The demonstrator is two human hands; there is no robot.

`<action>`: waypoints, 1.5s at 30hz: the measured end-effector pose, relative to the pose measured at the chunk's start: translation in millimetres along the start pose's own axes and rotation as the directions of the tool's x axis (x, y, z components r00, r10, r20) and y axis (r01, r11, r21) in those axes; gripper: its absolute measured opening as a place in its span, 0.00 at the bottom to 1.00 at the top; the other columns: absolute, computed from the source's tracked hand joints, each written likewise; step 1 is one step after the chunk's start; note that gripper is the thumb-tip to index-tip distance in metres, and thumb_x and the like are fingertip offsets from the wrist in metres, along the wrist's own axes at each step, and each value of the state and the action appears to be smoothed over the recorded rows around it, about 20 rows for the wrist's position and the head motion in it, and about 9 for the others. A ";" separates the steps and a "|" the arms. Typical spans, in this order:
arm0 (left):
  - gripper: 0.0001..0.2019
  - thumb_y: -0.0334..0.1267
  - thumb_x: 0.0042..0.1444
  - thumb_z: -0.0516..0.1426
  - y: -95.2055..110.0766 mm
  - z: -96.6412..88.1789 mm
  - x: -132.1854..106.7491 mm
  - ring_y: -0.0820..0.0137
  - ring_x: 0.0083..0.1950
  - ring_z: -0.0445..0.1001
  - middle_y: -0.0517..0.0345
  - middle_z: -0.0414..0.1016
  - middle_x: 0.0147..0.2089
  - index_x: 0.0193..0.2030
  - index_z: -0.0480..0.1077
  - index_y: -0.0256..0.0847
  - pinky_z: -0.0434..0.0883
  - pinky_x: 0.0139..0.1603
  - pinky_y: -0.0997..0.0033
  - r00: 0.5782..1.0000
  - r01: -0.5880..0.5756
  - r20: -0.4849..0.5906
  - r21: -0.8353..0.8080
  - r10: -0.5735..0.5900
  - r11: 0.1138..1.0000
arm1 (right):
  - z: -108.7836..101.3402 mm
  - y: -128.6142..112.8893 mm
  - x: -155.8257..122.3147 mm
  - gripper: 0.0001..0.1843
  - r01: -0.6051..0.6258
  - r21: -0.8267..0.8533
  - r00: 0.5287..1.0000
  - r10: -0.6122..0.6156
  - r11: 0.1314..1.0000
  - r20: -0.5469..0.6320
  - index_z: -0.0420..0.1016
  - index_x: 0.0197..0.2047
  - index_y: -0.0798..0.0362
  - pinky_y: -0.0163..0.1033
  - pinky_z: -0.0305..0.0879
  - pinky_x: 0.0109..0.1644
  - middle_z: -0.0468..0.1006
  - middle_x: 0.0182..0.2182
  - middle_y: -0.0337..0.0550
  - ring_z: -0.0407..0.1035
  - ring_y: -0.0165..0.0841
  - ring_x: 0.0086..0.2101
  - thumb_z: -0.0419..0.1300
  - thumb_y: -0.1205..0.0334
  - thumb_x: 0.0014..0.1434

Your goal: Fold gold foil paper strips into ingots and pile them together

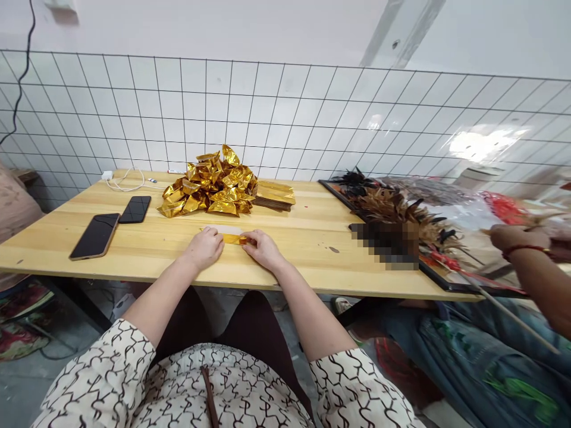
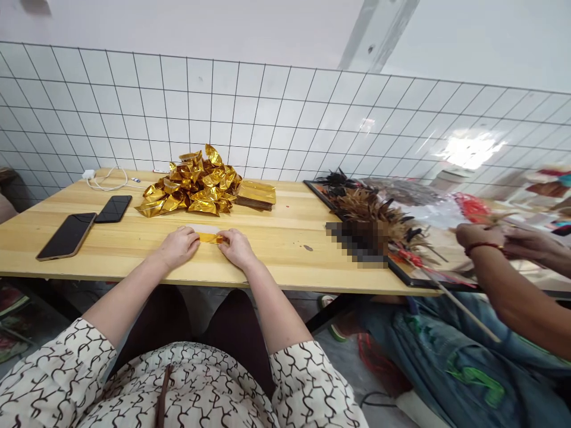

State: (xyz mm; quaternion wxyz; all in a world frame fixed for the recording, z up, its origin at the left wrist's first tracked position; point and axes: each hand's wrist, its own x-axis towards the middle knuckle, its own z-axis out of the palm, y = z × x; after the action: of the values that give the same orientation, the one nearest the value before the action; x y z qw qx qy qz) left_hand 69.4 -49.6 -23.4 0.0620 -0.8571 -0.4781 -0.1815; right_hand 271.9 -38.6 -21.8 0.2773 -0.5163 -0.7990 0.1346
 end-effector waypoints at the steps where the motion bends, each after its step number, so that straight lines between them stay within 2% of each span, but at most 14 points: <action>1: 0.14 0.37 0.63 0.49 -0.3 0.6 -0.3 0.62 0.47 0.70 0.48 0.73 0.40 0.39 0.76 0.38 0.69 0.51 0.62 1.000 -0.027 0.000 -0.018 0.027 0.999 | 0.7 0.5 0.3 0.17 -0.005 0.006 1.000 0.005 1.000 -0.004 0.78 0.46 0.52 0.38 0.66 0.42 0.74 0.33 0.41 0.67 0.31 0.33 0.59 0.68 0.53; 4: 0.14 0.40 0.64 0.49 0.1 0.5 -1.3 0.63 0.47 0.69 0.50 0.73 0.41 0.44 0.75 0.41 0.69 0.51 0.63 0.997 -0.075 0.006 -0.031 0.076 0.997 | 2.5 2.1 0.4 0.19 -0.025 0.023 1.000 0.025 0.999 -0.014 0.78 0.48 0.52 0.38 0.66 0.42 0.74 0.34 0.42 0.67 0.31 0.34 0.59 0.69 0.53; 10: 0.17 0.46 0.64 0.49 4.6 -7.1 -3.0 0.63 0.50 0.67 0.52 0.71 0.47 0.54 0.71 0.48 0.68 0.49 0.63 0.995 -0.066 0.071 -0.039 0.069 0.997 | 4.8 2.8 1.5 0.20 -0.020 0.015 0.999 0.020 1.000 -0.028 0.78 0.47 0.52 0.38 0.67 0.43 0.75 0.35 0.42 0.68 0.32 0.34 0.56 0.73 0.52; 17: 0.17 0.48 0.64 0.49 3.5 -4.2 -2.6 0.63 0.51 0.65 0.53 0.69 0.47 0.54 0.72 0.51 0.67 0.50 0.64 0.995 -0.071 0.073 -0.048 0.075 0.996 | 6.6 3.8 5.5 0.17 0.017 -0.003 0.999 -0.017 1.000 -0.031 0.80 0.42 0.51 0.41 0.66 0.49 0.75 0.36 0.44 0.69 0.34 0.39 0.54 0.74 0.55; 26: 0.18 0.49 0.64 0.48 5.5 -6.7 -1.9 0.62 0.51 0.65 0.53 0.69 0.47 0.54 0.71 0.51 0.66 0.50 0.64 0.993 -0.076 0.088 -0.031 0.078 0.997 | 1.9 12.2 18.1 0.11 0.009 -0.030 1.000 -0.009 1.000 -0.001 0.80 0.39 0.51 0.39 0.65 0.45 0.73 0.33 0.42 0.67 0.32 0.36 0.56 0.65 0.60; 31: 0.20 0.48 0.64 0.48 7.2 -7.8 -2.5 0.62 0.52 0.65 0.52 0.70 0.49 0.60 0.66 0.51 0.67 0.49 0.64 0.994 -0.049 0.097 -0.023 0.051 0.999 | -3.2 6.2 25.4 0.11 -0.041 -0.078 0.998 0.045 0.996 0.054 0.79 0.38 0.53 0.36 0.63 0.40 0.75 0.31 0.41 0.67 0.31 0.33 0.56 0.62 0.61; 35: 0.22 0.48 0.64 0.48 7.3 -8.4 -2.8 0.62 0.52 0.64 0.53 0.70 0.48 0.65 0.60 0.53 0.67 0.49 0.64 0.993 -0.055 0.102 -0.020 0.057 0.998 | -4.5 -1.0 32.1 0.09 -0.126 -0.094 0.987 0.134 0.988 0.087 0.78 0.34 0.53 0.33 0.61 0.34 0.77 0.30 0.41 0.67 0.29 0.30 0.58 0.60 0.60; 39: 0.21 0.48 0.65 0.47 6.9 -9.3 -2.7 0.62 0.51 0.64 0.52 0.70 0.49 0.63 0.63 0.53 0.67 0.48 0.64 0.990 -0.080 0.119 0.012 0.078 0.997 | -3.6 -7.1 36.8 0.08 -0.237 -0.106 0.965 0.246 0.966 0.088 0.76 0.32 0.52 0.33 0.58 0.31 0.77 0.27 0.38 0.66 0.28 0.27 0.60 0.58 0.58; 45: 0.20 0.50 0.65 0.47 7.8 -9.4 -2.6 0.62 0.50 0.65 0.52 0.70 0.48 0.59 0.68 0.51 0.67 0.48 0.64 0.989 -0.102 0.114 0.033 0.098 0.994 | -2.6 -15.5 35.7 0.10 -0.333 -0.149 0.939 0.342 0.931 0.042 0.74 0.35 0.50 0.34 0.60 0.33 0.77 0.29 0.38 0.69 0.30 0.29 0.62 0.52 0.55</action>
State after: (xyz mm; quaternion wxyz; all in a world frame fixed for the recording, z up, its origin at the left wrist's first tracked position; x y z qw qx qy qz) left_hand 72.4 -58.5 -15.1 0.0608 -0.8875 -0.4406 -0.1204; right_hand 250.5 -13.4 -1.1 0.1863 -0.6591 -0.7147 0.1414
